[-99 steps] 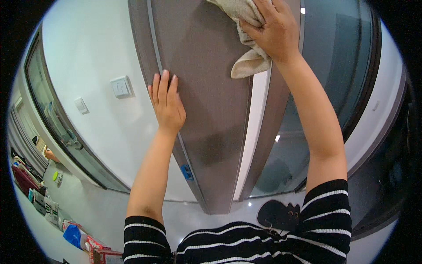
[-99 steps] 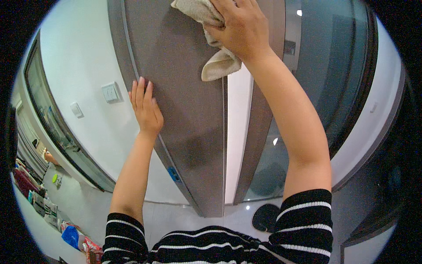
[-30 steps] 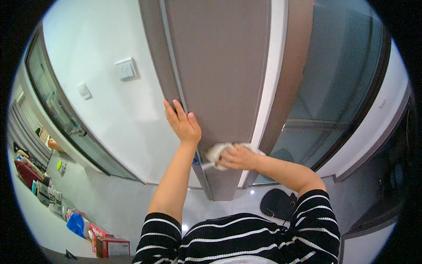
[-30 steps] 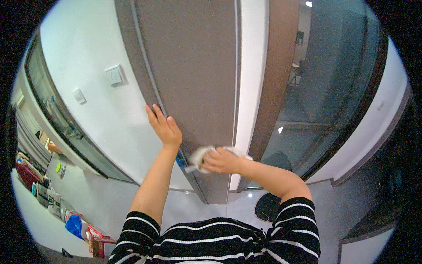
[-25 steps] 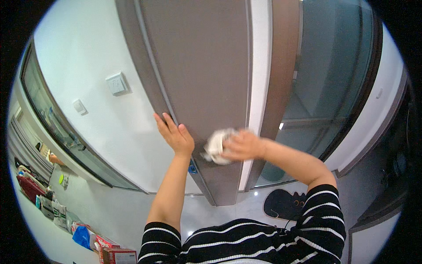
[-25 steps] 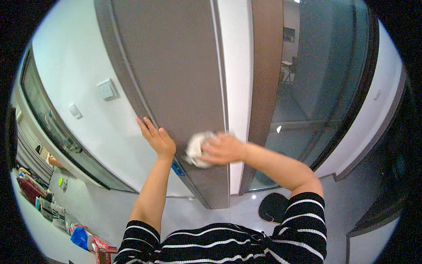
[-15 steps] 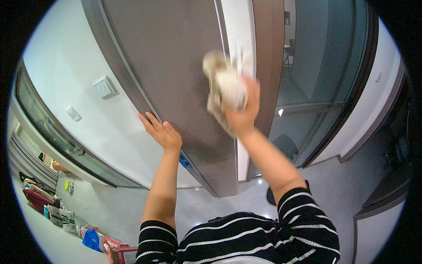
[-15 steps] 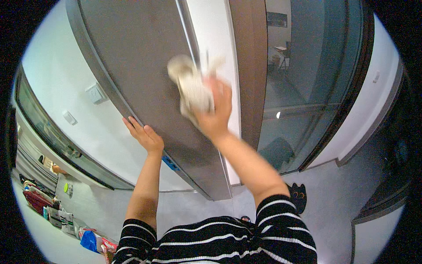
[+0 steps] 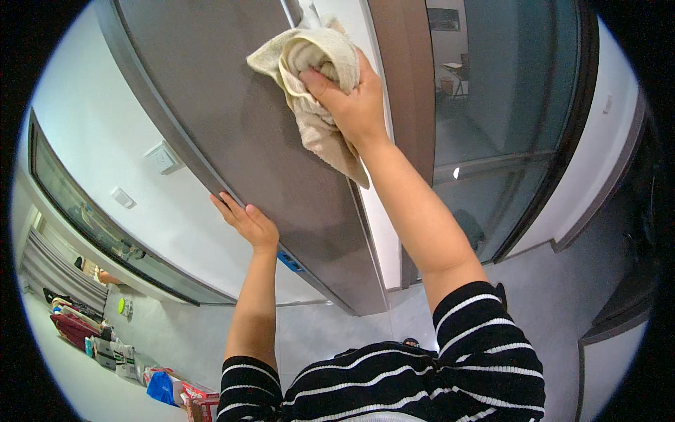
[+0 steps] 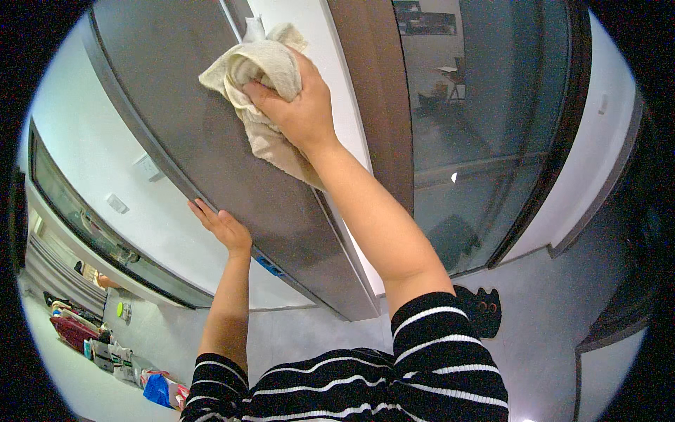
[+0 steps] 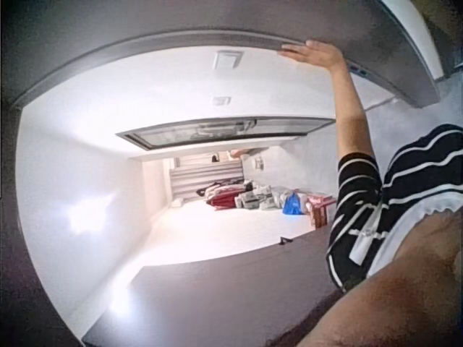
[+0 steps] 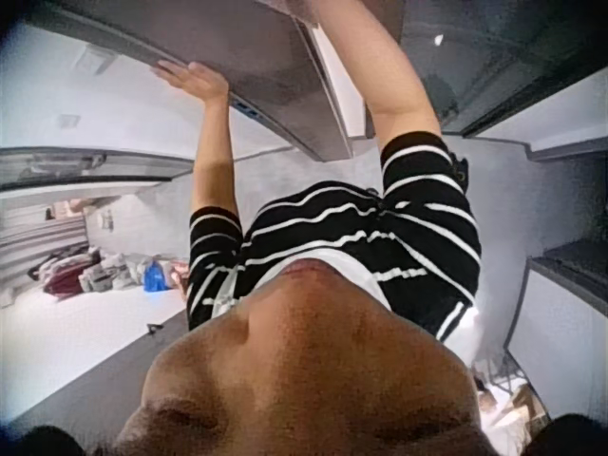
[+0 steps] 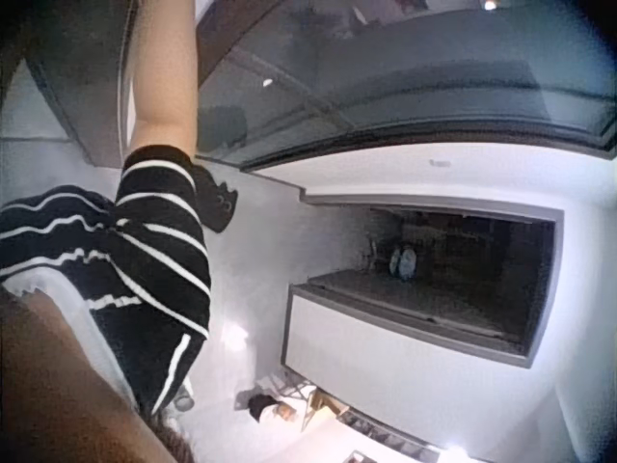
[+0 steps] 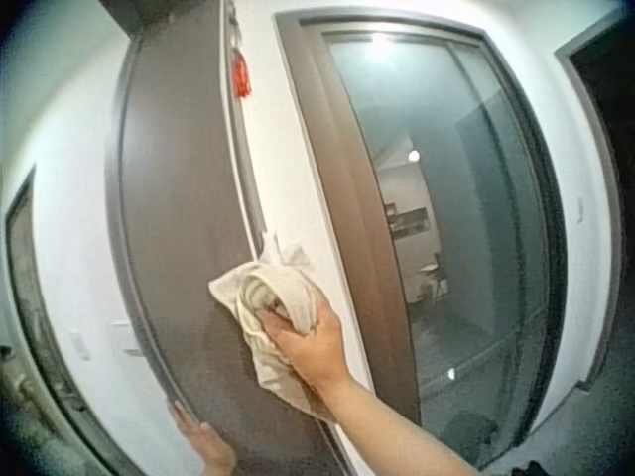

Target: The person wipes the surface of a tall, brown cabinet door using a white cloth. They systematically clean the vertical edges and the main panel of the door, moving the cloth up and down to remove dust or smudges.

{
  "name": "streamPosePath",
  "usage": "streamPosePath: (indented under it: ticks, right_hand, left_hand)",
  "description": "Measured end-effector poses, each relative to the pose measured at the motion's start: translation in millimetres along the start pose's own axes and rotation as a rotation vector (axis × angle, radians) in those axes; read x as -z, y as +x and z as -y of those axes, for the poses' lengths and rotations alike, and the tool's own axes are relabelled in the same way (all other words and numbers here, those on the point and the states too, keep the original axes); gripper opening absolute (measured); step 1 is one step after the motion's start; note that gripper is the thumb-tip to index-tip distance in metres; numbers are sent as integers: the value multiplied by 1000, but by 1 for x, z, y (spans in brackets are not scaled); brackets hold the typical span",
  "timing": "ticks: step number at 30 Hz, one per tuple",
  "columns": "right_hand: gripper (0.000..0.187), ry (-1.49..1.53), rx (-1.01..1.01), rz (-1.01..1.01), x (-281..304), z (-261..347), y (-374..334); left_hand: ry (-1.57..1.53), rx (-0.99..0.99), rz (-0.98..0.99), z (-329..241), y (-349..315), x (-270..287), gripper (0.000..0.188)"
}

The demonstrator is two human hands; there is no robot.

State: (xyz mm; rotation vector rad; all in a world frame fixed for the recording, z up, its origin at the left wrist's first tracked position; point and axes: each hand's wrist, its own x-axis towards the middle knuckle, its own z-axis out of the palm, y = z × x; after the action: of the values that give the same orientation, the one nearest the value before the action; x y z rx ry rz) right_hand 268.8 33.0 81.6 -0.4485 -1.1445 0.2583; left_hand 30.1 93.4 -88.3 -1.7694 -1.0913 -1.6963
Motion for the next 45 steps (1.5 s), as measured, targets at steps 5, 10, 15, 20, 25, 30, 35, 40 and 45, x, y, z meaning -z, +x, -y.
streamPosePath:
  ticks: [5,10,15,20,25,30,35,40,45]
  right_hand:
    - [59,-260,-137,11,38,-47,-110]
    - [70,-387,-175,-84,83,-100,-248]
    - [64,-477,306,49,48,-43,-94]
    - [44,-316,434,-131,-31,32,69]
    - [64,-437,374,-85,-17,10,1]
    - [77,-528,538,-34,19,-19,-61]
    - [66,-360,428,-16,-48,37,74]
    - [54,-406,491,-76,-100,154,207]
    - [56,-431,326,-55,-90,118,188]
  left_hand:
    - [16,27,27,0,1,8,58]
    - [170,-162,-11,-27,14,11,64]
    - [133,-377,69,-90,57,-12,58]
    - [172,-379,1,-93,58,-24,56]
    - [191,-372,18,-86,52,-27,56]
    - [217,-367,-20,-97,54,-30,55]
    - [179,-358,65,-87,47,-18,54]
    - [194,-409,13,-93,47,-22,54]
    - [197,-417,-12,-93,51,-26,53]
